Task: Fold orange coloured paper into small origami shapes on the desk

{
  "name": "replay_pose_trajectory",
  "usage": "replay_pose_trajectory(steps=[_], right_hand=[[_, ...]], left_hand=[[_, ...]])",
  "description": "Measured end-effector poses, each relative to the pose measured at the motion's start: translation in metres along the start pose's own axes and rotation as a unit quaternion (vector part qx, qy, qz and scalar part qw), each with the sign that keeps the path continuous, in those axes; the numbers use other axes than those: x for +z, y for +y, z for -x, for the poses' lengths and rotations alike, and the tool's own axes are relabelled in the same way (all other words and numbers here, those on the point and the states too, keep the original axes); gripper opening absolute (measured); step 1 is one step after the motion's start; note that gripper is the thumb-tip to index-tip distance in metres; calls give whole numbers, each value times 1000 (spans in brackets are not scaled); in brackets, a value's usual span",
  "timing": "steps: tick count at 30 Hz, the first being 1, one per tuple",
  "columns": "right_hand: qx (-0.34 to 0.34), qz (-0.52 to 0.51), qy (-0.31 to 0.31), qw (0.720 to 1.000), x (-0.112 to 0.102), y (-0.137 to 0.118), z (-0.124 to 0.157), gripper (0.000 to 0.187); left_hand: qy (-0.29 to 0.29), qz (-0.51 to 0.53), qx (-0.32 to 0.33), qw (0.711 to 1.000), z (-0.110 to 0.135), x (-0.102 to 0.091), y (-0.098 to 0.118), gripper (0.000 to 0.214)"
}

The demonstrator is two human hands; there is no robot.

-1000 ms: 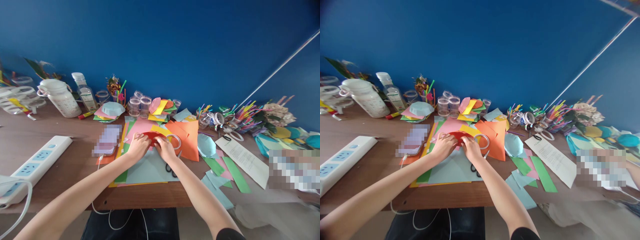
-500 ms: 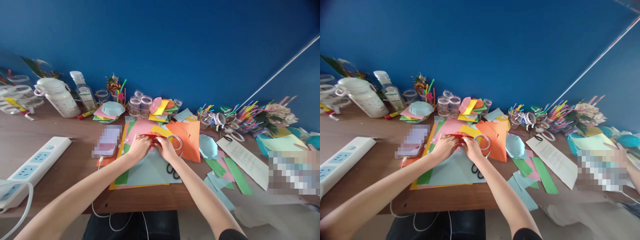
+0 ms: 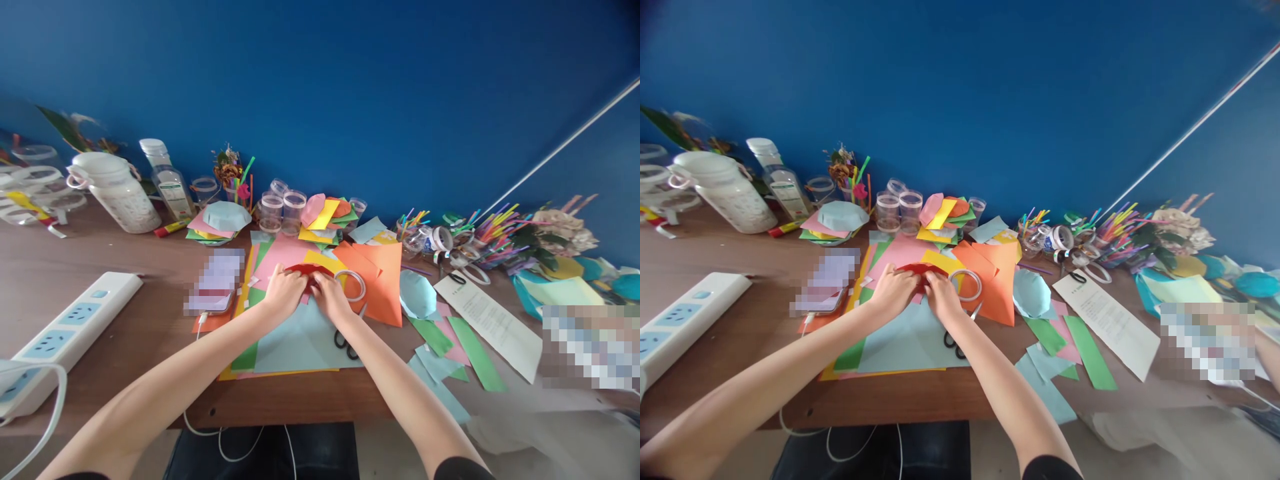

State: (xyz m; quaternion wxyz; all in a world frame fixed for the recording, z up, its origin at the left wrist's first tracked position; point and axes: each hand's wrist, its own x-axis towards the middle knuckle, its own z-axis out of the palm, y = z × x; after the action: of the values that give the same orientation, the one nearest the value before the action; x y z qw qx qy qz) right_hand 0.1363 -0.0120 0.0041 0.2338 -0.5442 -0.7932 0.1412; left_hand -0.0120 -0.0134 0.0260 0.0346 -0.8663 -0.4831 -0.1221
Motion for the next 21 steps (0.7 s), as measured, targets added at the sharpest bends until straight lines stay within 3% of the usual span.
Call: replay_pose_trajectory(steps=[6, 14, 21], right_hand=[[0, 1, 6, 1000, 1, -3, 3, 31], [-10, -24, 26, 999, 8, 4, 2, 27], [-42, -14, 34, 998, 4, 4, 7, 29]], left_hand=[[-7, -13, 1, 1000, -2, 0, 1, 23], [60, -25, 159, 985, 17, -9, -34, 19], [104, 8, 180, 978, 22, 1, -46, 25]])
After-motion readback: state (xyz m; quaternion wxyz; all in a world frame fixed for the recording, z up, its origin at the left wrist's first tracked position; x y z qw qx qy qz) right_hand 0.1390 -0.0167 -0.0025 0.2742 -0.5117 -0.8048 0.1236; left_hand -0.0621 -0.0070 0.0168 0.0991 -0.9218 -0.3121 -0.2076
